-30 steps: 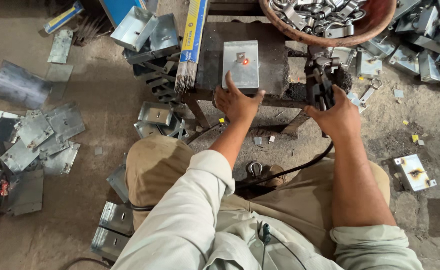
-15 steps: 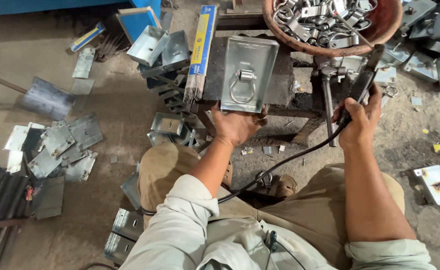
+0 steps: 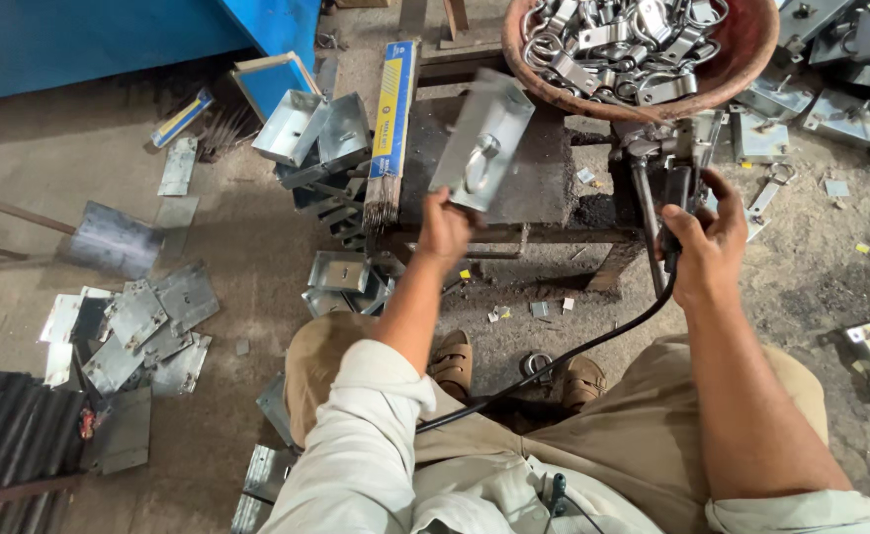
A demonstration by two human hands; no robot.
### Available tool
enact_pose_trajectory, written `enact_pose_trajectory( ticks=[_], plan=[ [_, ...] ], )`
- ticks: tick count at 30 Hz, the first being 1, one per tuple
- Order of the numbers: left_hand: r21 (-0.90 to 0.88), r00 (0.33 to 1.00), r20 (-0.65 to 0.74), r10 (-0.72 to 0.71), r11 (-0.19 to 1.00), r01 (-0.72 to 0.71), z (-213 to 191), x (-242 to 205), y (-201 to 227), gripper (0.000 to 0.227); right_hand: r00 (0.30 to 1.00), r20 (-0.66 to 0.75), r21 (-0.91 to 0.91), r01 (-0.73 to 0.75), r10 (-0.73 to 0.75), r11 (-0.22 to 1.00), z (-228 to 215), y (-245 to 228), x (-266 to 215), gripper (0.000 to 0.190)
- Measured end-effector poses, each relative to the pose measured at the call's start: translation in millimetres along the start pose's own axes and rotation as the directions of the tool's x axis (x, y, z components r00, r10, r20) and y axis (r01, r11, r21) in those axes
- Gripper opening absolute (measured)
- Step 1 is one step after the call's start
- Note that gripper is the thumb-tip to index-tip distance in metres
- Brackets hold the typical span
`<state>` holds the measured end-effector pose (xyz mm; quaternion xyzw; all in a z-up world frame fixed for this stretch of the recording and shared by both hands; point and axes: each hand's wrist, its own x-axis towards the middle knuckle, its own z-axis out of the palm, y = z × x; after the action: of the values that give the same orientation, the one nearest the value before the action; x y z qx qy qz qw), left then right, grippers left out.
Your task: The person sits on the floor in a workshop and repeatedly welds small metal plates to rectangular metal boxes. They pick up a box, place a plate on top, weld it using a handheld torch, and then move the finished unit aside. The process is repeated for multiple units.
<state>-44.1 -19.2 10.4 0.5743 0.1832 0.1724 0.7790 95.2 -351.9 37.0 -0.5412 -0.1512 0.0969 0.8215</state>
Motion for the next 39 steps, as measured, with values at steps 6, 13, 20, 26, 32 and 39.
enact_pose_trajectory(
  ticks=[6,13,20,26,32,39],
  plan=[
    [0.978,0.968,0.210,-0.136,0.037,-0.207,-45.1,23.2,63.8,0.126,0.999,0.046,-0.292,0.007,0.006,0.956,10.3,-4.1,-9.0,0.067],
    [0.961,0.929,-0.085,-0.361,-0.277,-0.020,-19.8,34.9,103.6,0.136,0.988,0.112,-0.447,-0.046,0.107,0.894,46.2,4.7,-29.5,0.074],
    [0.938,0.905,-0.189,-0.381,-0.343,0.051,-8.3,34.7,112.6,0.139,0.982,0.062,-0.469,-0.127,0.177,0.874,69.4,14.2,-40.6,0.073],
    [0.927,0.907,-0.199,-0.371,-0.371,0.052,-8.6,39.7,108.9,0.141,0.975,0.060,-0.513,-0.155,0.216,0.844,72.9,14.0,-44.1,0.071],
    [0.945,0.942,-0.088,-0.325,-0.326,-0.024,-20.8,44.6,98.7,0.138,0.982,0.076,-0.429,-0.124,0.172,0.895,67.3,27.0,-45.8,0.068],
    [0.956,0.952,-0.093,-0.293,-0.294,0.003,-12.6,28.4,110.3,0.127,0.986,0.091,-0.388,-0.097,0.143,0.916,67.3,32.6,-46.1,0.065]
  ],
)
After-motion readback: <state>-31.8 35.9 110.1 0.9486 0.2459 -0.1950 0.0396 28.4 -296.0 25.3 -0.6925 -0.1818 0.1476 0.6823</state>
